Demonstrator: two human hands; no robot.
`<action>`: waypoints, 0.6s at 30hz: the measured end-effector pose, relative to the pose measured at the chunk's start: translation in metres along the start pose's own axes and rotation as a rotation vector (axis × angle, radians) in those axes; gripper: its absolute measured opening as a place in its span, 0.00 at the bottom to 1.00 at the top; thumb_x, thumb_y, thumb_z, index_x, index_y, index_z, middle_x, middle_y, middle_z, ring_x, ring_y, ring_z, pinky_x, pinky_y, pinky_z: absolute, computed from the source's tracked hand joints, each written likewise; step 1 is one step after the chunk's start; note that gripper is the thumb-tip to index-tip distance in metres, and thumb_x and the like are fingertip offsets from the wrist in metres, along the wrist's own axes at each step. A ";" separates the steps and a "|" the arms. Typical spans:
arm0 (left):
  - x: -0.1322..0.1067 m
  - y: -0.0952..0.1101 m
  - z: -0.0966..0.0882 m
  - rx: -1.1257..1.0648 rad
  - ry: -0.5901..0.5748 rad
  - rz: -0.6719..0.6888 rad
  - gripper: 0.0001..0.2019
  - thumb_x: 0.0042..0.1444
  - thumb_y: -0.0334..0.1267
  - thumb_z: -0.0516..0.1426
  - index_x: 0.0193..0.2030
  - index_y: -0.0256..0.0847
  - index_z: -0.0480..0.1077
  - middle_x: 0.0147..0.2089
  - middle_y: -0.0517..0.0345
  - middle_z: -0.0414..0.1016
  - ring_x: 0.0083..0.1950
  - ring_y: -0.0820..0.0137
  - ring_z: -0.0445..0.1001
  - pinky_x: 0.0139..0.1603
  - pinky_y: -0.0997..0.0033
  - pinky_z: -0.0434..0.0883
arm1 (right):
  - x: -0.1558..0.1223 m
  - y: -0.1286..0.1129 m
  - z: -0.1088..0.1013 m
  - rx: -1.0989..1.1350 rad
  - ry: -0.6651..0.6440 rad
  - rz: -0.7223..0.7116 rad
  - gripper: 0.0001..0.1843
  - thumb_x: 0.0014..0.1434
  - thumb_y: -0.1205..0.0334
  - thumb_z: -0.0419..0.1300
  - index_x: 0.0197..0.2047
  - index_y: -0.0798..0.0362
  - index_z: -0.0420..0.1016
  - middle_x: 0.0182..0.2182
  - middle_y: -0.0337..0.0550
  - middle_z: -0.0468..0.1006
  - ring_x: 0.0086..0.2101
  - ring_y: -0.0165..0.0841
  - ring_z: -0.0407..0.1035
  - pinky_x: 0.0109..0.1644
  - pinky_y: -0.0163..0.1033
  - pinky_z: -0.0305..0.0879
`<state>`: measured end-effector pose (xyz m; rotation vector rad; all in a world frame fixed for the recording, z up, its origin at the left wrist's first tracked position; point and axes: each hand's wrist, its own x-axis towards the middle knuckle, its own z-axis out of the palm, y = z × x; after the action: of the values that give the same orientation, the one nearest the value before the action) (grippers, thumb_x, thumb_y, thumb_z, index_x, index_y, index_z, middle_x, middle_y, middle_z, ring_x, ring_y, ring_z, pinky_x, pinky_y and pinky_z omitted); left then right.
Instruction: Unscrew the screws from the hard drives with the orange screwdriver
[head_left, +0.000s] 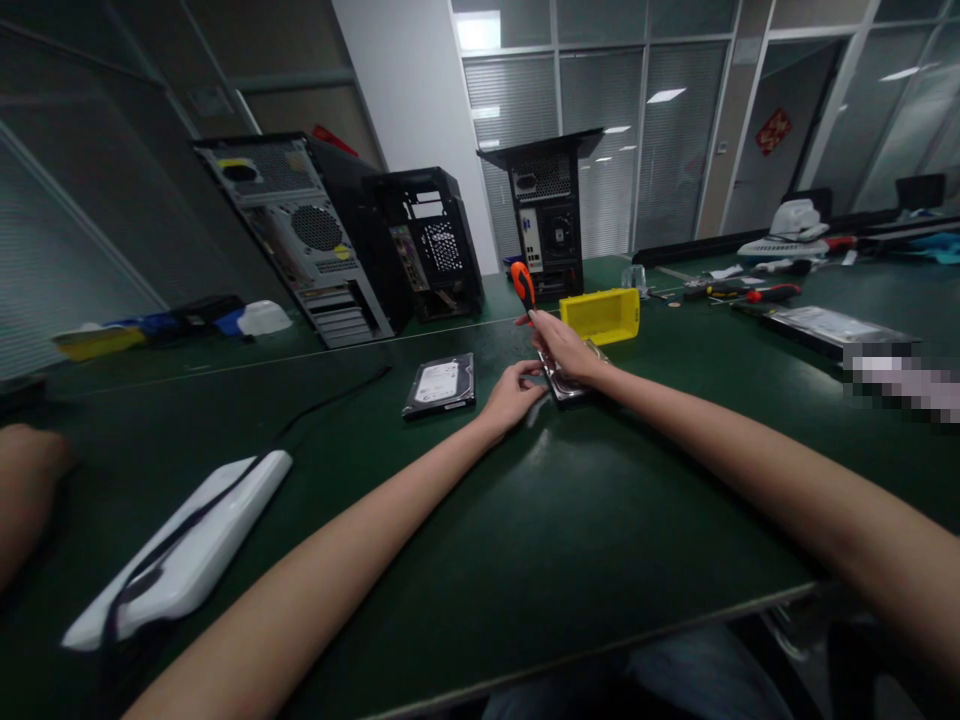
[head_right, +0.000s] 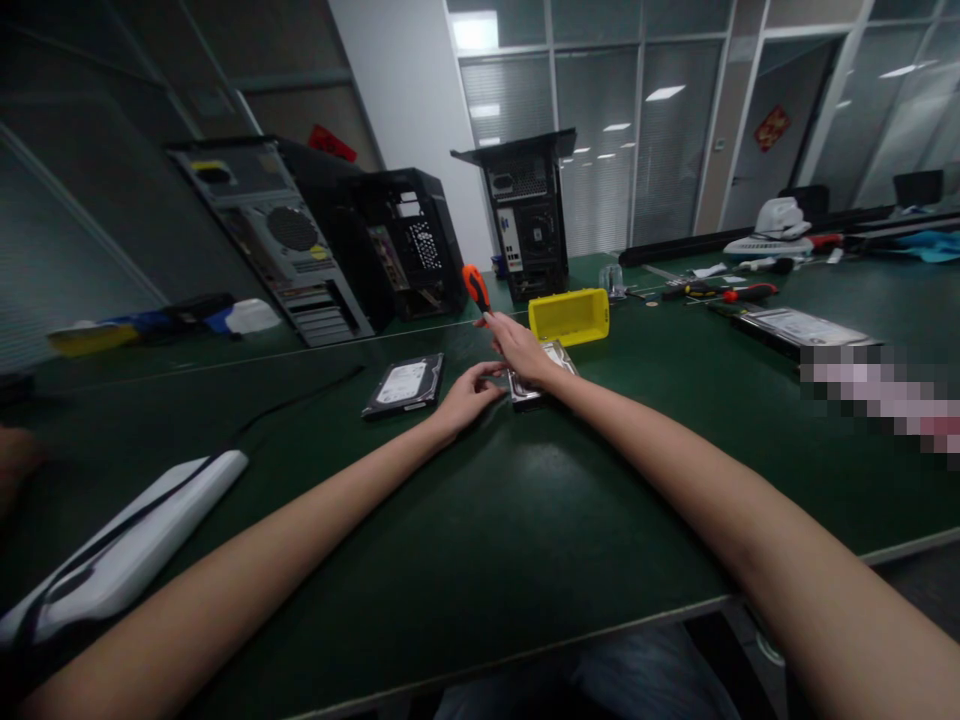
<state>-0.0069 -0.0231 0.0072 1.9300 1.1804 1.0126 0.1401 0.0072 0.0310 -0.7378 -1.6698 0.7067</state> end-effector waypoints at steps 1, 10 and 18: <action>0.001 0.000 -0.002 0.005 0.061 0.013 0.19 0.50 0.29 0.59 0.50 0.36 0.71 0.46 0.52 0.73 0.33 0.74 0.70 0.41 0.72 0.69 | 0.000 0.000 0.000 0.014 -0.004 -0.002 0.25 0.65 0.43 0.42 0.44 0.53 0.69 0.22 0.34 0.60 0.22 0.24 0.57 0.26 0.30 0.54; 0.027 0.049 -0.021 0.030 0.270 0.320 0.16 0.56 0.42 0.59 0.49 0.38 0.68 0.51 0.49 0.73 0.49 0.66 0.73 0.47 0.70 0.70 | 0.004 0.009 0.001 0.133 0.039 -0.021 0.19 0.62 0.45 0.50 0.31 0.52 0.60 0.20 0.32 0.59 0.18 0.22 0.54 0.20 0.30 0.51; 0.059 0.063 0.005 -0.077 0.404 0.266 0.17 0.55 0.48 0.59 0.45 0.38 0.67 0.41 0.51 0.78 0.44 0.65 0.77 0.46 0.69 0.71 | 0.005 0.016 0.002 0.123 0.013 0.013 0.17 0.60 0.47 0.54 0.40 0.53 0.66 0.19 0.31 0.59 0.16 0.22 0.53 0.18 0.31 0.51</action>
<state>0.0409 0.0063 0.0734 1.9089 1.0901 1.6239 0.1386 0.0205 0.0211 -0.6653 -1.5963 0.8049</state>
